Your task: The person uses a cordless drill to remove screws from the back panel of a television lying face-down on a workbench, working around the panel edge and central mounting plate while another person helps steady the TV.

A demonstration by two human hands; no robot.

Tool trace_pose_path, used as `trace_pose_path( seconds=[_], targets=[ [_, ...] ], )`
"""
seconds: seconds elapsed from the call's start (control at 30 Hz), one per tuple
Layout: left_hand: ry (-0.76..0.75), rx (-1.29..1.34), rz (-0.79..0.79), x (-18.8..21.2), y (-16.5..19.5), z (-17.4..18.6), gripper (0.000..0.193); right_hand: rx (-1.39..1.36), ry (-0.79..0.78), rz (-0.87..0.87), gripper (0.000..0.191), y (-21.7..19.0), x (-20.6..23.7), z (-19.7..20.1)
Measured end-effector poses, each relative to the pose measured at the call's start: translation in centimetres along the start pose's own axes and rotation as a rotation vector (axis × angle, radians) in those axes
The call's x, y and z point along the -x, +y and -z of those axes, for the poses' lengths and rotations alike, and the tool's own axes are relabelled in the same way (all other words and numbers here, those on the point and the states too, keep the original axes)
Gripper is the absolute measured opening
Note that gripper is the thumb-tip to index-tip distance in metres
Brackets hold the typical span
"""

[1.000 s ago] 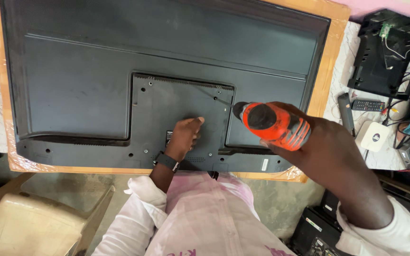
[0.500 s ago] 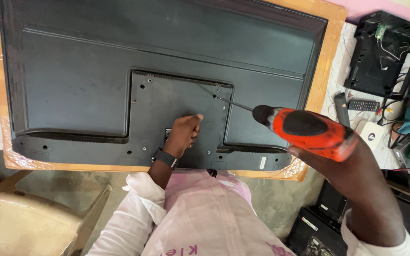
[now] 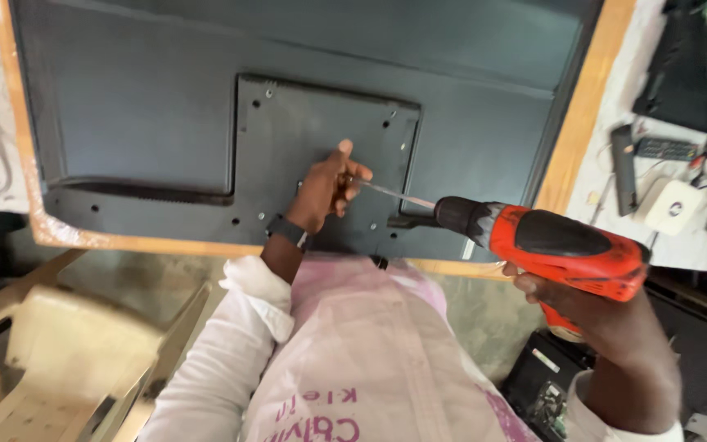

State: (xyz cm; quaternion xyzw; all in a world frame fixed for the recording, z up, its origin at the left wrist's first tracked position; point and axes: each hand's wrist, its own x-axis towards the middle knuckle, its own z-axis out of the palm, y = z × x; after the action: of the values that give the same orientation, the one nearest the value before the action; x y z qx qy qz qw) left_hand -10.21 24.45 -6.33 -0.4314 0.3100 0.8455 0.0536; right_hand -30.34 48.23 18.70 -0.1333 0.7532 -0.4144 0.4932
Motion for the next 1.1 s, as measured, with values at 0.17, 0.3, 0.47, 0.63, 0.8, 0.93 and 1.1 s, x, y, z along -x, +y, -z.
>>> trace_pose_path(
  seconds=[0.17, 0.3, 0.47, 0.63, 0.8, 0.93, 1.1],
  targets=[
    [-0.077, 0.068, -0.127, -0.1, -1.0, 1.1, 0.038, -0.097, -0.086, -0.011, 0.033, 3.7, -1.0, -1.5],
    [-0.031, 0.04, -0.149, -0.1, -1.3, 0.8, 0.033, -0.246, -0.309, 0.037, 0.044, 6.1, -1.0, -1.0],
    [-0.027, 0.088, -0.155, 0.3, -1.3, 0.7, 0.031, -0.519, -0.437, 0.094, 0.069, 10.5, -0.6, -2.1],
    [0.076, 0.063, -0.201, 0.5, -1.9, 0.1, 0.03, -0.587, -0.387, 0.103, 0.085, 12.6, 2.8, -0.6],
    [0.051, 0.036, -0.221, 0.2, -1.7, 0.0, 0.029, -0.377, -0.11, -0.056, 0.048, 12.4, 10.6, 0.3],
    [-0.012, -0.071, -0.197, 0.2, -2.5, 0.2, 0.027, -0.251, 0.091, -0.082, 0.081, 12.3, 13.8, -4.5],
    [-0.034, -0.072, -0.21, -0.4, -3.0, 1.0, 0.026, -0.24, 0.202, -0.087, 0.077, 11.1, 14.5, -10.4]
  ],
)
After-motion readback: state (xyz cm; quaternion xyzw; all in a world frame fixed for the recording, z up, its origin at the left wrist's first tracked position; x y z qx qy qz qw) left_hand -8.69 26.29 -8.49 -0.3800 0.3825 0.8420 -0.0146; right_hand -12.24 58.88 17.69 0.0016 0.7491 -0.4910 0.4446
